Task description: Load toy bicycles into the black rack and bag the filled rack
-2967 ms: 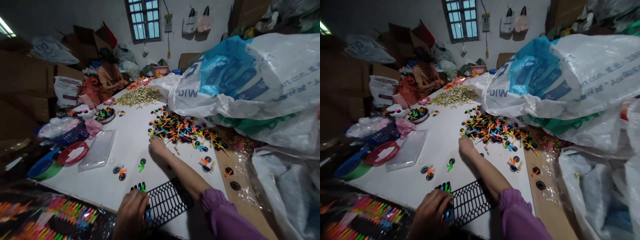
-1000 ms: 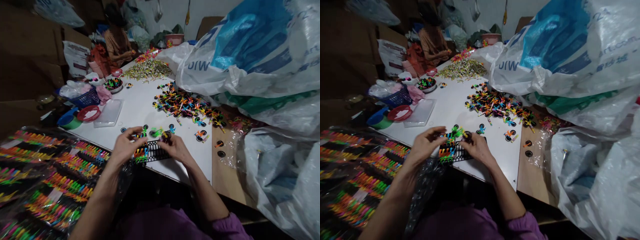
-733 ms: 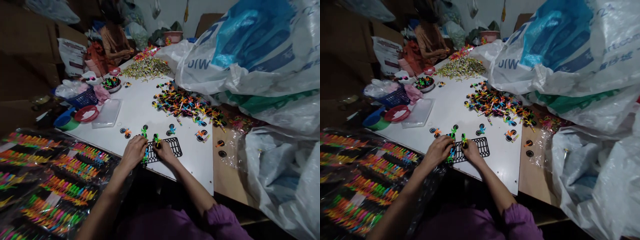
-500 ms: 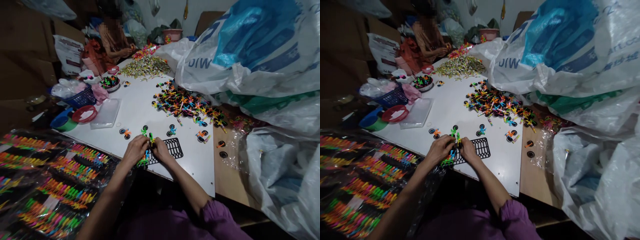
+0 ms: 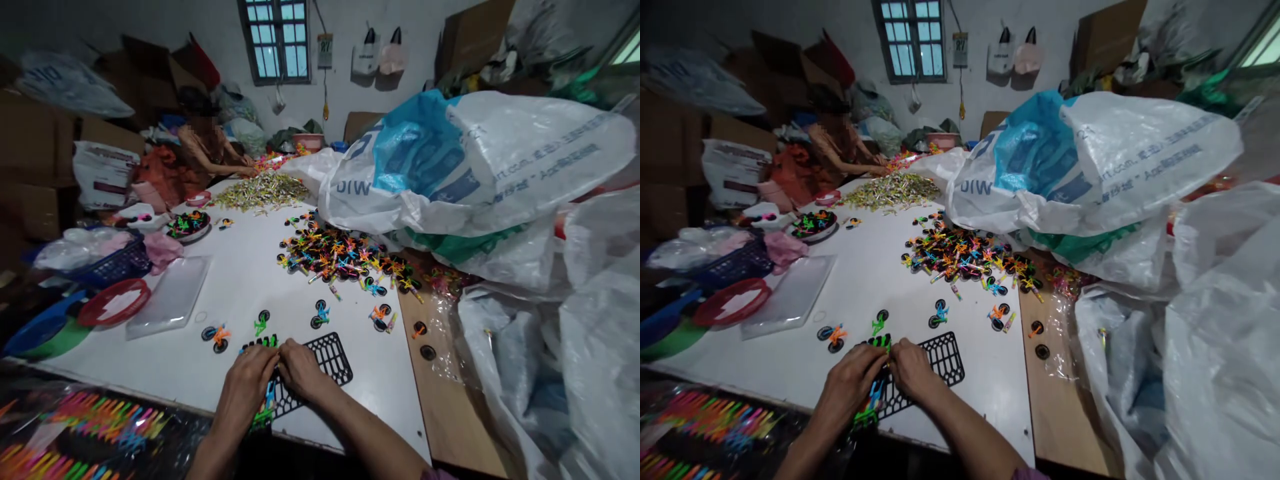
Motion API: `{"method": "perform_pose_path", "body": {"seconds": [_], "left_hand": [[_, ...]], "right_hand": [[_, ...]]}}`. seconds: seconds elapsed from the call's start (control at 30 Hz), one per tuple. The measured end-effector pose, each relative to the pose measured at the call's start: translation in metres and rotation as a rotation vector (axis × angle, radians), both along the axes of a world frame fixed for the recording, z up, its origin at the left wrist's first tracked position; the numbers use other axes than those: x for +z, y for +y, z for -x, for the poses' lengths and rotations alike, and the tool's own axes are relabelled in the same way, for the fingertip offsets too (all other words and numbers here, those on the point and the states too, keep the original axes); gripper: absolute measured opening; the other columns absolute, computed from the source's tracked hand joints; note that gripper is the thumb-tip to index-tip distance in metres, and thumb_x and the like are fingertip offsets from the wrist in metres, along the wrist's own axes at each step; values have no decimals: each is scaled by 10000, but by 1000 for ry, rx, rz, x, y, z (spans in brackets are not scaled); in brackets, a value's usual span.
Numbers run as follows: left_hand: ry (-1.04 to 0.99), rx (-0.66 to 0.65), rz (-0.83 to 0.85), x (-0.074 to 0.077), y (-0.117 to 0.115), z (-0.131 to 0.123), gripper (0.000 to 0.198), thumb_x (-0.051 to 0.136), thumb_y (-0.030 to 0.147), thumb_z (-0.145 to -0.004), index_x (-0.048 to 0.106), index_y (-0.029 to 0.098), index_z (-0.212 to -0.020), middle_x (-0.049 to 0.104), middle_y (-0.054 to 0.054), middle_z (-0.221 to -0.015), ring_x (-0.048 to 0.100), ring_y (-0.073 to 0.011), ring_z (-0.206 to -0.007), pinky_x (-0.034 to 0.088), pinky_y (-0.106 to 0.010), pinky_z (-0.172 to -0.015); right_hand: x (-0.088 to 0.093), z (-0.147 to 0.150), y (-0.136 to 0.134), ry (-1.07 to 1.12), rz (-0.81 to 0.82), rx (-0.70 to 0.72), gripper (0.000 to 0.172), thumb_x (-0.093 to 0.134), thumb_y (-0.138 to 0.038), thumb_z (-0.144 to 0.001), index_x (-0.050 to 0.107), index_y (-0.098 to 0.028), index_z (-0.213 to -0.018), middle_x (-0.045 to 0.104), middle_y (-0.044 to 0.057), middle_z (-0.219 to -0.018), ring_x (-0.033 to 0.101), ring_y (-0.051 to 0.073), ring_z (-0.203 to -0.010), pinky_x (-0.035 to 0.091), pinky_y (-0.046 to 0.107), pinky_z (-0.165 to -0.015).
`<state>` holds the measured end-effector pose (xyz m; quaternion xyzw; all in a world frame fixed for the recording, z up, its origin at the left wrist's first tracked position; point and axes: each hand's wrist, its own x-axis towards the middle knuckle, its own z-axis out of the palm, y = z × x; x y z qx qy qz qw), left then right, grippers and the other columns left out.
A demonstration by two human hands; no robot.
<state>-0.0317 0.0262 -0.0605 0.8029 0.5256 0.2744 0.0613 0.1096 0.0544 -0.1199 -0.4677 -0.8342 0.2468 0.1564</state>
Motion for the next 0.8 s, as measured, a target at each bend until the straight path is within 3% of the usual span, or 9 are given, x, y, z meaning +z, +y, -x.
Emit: {"method": "perform_pose_path", "body": {"seconds": [0.07,0.13,0.27,0.37,0.47,0.6,0.67,0.8], "left_hand": [[12,11,-5,-1,-2,0,203,418,291,-896,601,213,-855,627,-21,-818,579,-176,-779,455,-297,-710],[25,14,-8,-2,-4,-1,201,414,301,-898,592,218,-859,626,-18,-822,577,-179,-783,451,-306,-716],[64,34,-13,-2,-7,-4,205,396,298,-902,581,223,-854,623,-20,-816,575,-188,-773,442,-320,-717],[79,27,-4,-4,-8,-2,205,388,287,-905,579,230,-854,623,-21,-810,577,-184,-768,440,-312,-715],[89,-14,-11,-8,-10,3,184,404,282,-901,579,234,-870,630,-15,-816,583,-175,-773,441,-294,-707],[106,-37,-23,-10,-11,7,169,426,272,-890,590,236,-874,639,-9,-812,586,-171,-765,436,-284,-703],[92,-24,-17,-8,-12,5,173,423,262,-892,592,230,-870,637,-9,-809,580,-171,-772,427,-287,-720],[80,-1,3,-1,-14,-1,195,406,253,-900,590,206,-858,625,-19,-802,565,-172,-777,409,-297,-734]], "right_hand": [[9,-16,19,61,108,149,159,519,-214,-828,596,-165,-958,608,29,-884,570,145,-782,419,211,-668],[24,-35,51,50,142,213,189,550,-185,-810,612,-172,-987,627,20,-904,576,137,-814,422,197,-702],[55,-55,129,-279,-125,-157,292,451,-105,-843,565,-121,-1111,549,135,-1124,541,212,-978,433,283,-787],[59,-48,159,-429,-198,-235,296,369,-42,-848,584,-63,-1049,498,204,-1157,520,251,-1005,448,315,-761],[43,-31,144,-411,-208,-99,232,402,-77,-856,608,-85,-963,538,163,-1077,533,232,-951,456,308,-743],[19,-26,92,-335,-337,204,176,432,-158,-882,599,-117,-919,559,113,-1024,534,210,-918,447,319,-785],[16,-32,73,-324,-306,164,199,400,-129,-888,596,-116,-925,573,109,-983,542,203,-910,446,304,-774],[25,-36,64,-317,-158,-151,215,455,-230,-889,543,-128,-1057,578,115,-1019,567,211,-892,455,293,-713]]}}
